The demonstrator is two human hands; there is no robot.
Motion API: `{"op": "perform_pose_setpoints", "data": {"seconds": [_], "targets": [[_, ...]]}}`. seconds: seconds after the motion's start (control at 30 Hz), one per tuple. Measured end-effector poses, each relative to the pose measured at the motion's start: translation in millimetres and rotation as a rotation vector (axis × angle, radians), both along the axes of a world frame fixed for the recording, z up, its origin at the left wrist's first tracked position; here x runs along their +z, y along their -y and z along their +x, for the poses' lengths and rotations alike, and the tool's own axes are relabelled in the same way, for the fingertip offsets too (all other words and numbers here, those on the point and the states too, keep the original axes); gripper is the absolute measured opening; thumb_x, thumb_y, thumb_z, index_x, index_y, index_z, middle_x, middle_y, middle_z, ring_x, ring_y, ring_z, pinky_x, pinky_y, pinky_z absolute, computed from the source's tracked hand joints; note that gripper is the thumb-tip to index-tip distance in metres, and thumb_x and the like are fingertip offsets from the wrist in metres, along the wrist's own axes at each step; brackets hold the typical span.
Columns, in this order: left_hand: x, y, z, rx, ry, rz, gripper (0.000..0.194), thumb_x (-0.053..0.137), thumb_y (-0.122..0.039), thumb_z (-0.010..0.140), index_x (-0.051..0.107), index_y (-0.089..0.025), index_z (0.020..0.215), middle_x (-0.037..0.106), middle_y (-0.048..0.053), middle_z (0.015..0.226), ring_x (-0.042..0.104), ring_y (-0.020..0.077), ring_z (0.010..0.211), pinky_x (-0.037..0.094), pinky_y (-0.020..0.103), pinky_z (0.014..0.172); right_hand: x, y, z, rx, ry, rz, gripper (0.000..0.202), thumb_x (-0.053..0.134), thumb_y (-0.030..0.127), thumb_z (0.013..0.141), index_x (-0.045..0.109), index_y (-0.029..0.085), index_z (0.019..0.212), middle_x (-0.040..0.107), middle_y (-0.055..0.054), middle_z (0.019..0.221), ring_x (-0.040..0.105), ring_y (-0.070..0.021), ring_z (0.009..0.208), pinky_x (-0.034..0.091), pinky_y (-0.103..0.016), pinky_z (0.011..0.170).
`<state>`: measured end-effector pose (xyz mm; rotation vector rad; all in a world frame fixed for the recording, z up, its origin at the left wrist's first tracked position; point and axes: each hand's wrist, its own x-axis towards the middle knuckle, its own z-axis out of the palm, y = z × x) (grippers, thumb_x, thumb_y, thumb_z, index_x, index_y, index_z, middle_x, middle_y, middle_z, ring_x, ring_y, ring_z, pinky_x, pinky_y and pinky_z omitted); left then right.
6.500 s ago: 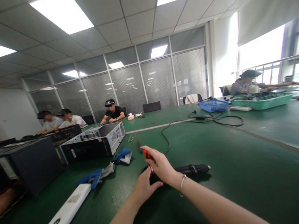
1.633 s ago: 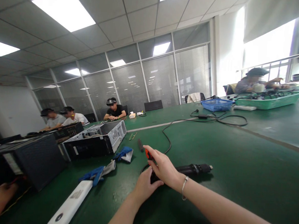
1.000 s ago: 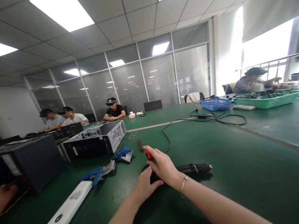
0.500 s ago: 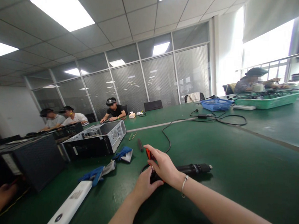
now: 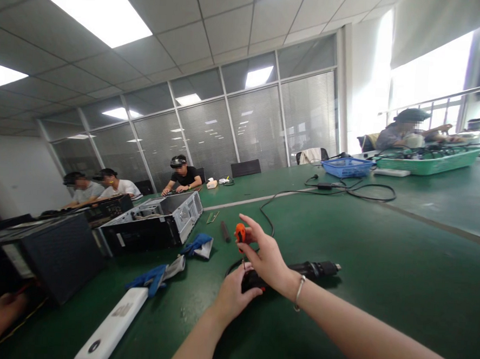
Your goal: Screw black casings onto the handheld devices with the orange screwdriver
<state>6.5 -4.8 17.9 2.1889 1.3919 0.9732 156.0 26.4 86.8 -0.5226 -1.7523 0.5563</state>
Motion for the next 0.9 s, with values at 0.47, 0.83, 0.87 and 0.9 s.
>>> {"op": "perform_pose_setpoints", "data": {"seconds": [0.47, 0.83, 0.87, 0.9], "targets": [[-5.3, -1, -6, -0.005, -0.063, -0.014, 0.036, 0.063, -0.025, 0.082, 0.061, -0.018, 0.117, 0.066, 0.010, 0.118, 0.059, 0.0268, 0.109, 0.045, 0.041, 0.099, 6.9, 58, 35, 0.431, 0.781, 0.017, 0.042, 0.076, 0.014, 0.069, 0.066, 0.025, 0.109, 0.068, 0.002, 0.085, 0.061, -0.0125, 0.071, 0.045, -0.019, 0.063], [-2.5, 1, -4, 0.007, -0.149, 0.032, 0.047, 0.067, -0.037, 0.083, 0.056, -0.020, 0.125, 0.061, 0.010, 0.127, 0.055, 0.0269, 0.118, 0.041, 0.041, 0.105, -39.4, 58, 71, 0.443, 0.851, -0.201, 0.049, 0.080, 0.025, 0.065, 0.066, 0.025, 0.112, 0.064, -0.002, 0.100, 0.059, -0.0160, 0.081, 0.048, -0.023, 0.069], [-2.4, 1, -5, 0.006, -0.149, 0.032, 0.047, 0.067, -0.037, 0.083, 0.056, -0.020, 0.126, 0.061, 0.010, 0.127, 0.055, 0.0267, 0.118, 0.041, 0.041, 0.105, -39.5, 54, 74, 0.475, 0.821, -0.233, 0.051, 0.081, 0.028, 0.064, 0.066, 0.024, 0.112, 0.065, -0.002, 0.099, 0.060, -0.0165, 0.083, 0.048, -0.024, 0.071], [-2.2, 1, -5, 0.005, -0.148, 0.032, 0.047, 0.066, -0.037, 0.084, 0.056, -0.020, 0.126, 0.061, 0.010, 0.127, 0.055, 0.0266, 0.118, 0.041, 0.041, 0.105, -39.8, 50, 79, 0.495, 0.779, -0.270, 0.050, 0.081, 0.030, 0.064, 0.066, 0.024, 0.111, 0.066, -0.002, 0.097, 0.061, -0.0167, 0.083, 0.049, -0.025, 0.073]]}}
